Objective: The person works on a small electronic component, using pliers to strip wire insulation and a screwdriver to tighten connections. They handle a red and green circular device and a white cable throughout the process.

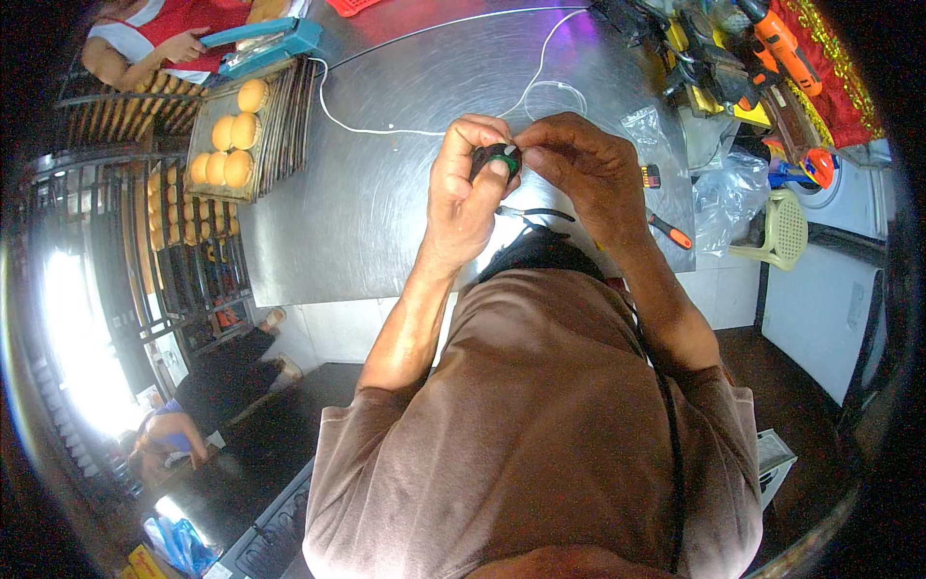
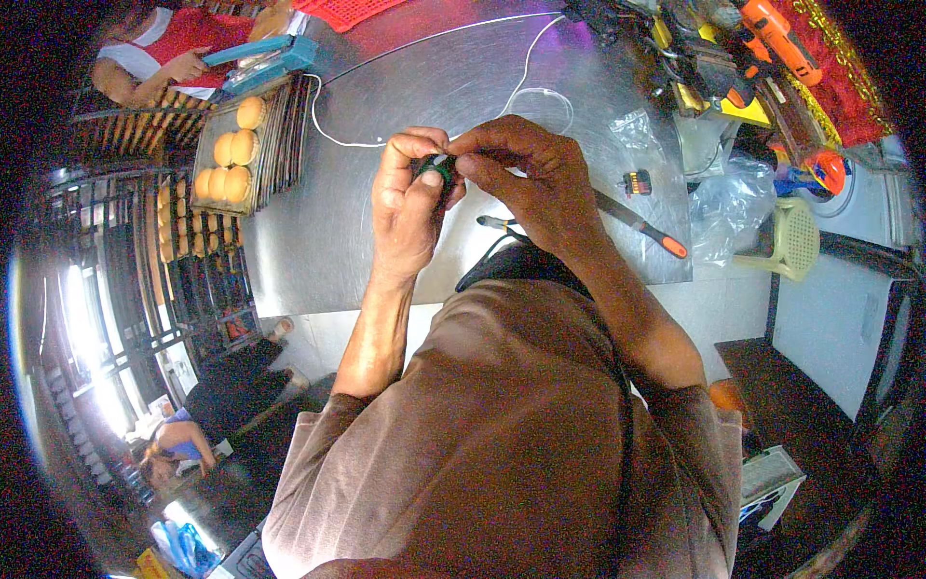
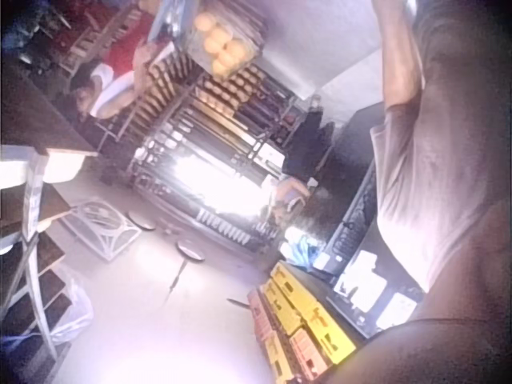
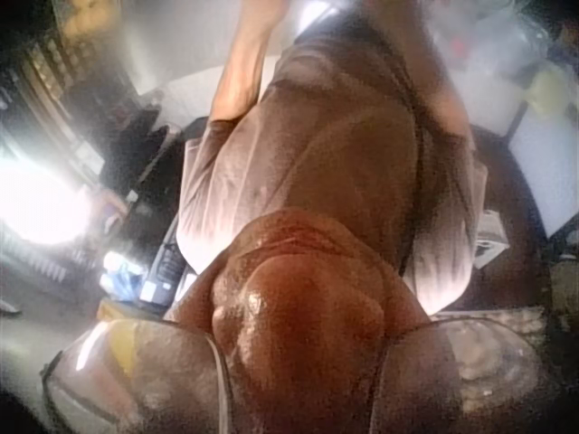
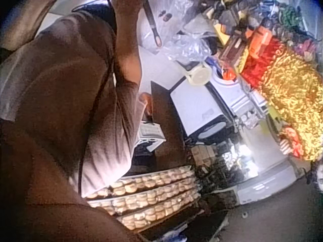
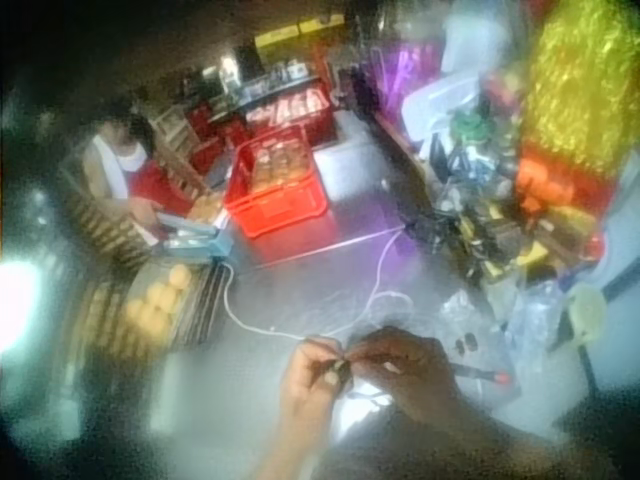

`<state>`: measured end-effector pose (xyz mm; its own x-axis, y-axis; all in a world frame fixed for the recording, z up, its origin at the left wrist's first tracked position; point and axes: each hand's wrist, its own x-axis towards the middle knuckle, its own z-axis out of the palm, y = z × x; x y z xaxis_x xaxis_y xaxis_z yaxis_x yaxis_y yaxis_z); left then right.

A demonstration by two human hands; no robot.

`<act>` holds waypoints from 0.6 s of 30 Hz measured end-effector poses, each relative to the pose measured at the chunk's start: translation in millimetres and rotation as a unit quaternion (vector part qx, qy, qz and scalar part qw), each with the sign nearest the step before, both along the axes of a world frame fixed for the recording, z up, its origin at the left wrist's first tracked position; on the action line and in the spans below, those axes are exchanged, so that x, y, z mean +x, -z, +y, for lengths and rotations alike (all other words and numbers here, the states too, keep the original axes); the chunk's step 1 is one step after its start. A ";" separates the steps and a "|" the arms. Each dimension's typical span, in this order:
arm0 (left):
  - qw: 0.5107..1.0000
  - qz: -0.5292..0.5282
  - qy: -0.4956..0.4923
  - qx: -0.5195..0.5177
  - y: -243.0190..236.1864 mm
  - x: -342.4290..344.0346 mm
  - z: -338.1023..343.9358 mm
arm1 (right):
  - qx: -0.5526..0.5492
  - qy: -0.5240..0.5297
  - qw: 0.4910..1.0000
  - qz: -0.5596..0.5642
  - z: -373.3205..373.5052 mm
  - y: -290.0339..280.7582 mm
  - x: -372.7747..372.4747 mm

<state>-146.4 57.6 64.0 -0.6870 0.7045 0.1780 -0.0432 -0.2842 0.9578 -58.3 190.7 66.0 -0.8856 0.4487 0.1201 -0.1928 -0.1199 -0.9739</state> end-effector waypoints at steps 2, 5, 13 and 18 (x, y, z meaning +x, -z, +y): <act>1.000 0.025 -0.002 -0.003 0.7 -0.8 0.1 | -0.002 -0.005 1.000 0.000 1.0 -0.1 -0.3; 0.999 0.052 -0.005 -0.008 1.3 -1.1 -0.1 | 0.018 -0.008 1.000 0.007 3.0 -0.2 0.0; 0.995 0.095 -0.033 -0.027 6.0 0.0 1.7 | 0.061 0.001 0.998 -0.006 6.7 2.2 -0.7; 0.991 0.109 -0.066 -0.046 2.1 0.2 5.9 | 0.056 0.015 0.998 0.006 5.2 -2.1 -1.3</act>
<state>-146.2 63.5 61.8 -0.7269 0.6312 0.2706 0.1987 -0.1838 0.9627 -59.5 195.9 68.1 -0.8696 0.4590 0.1820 -0.2071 -0.0046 -0.9783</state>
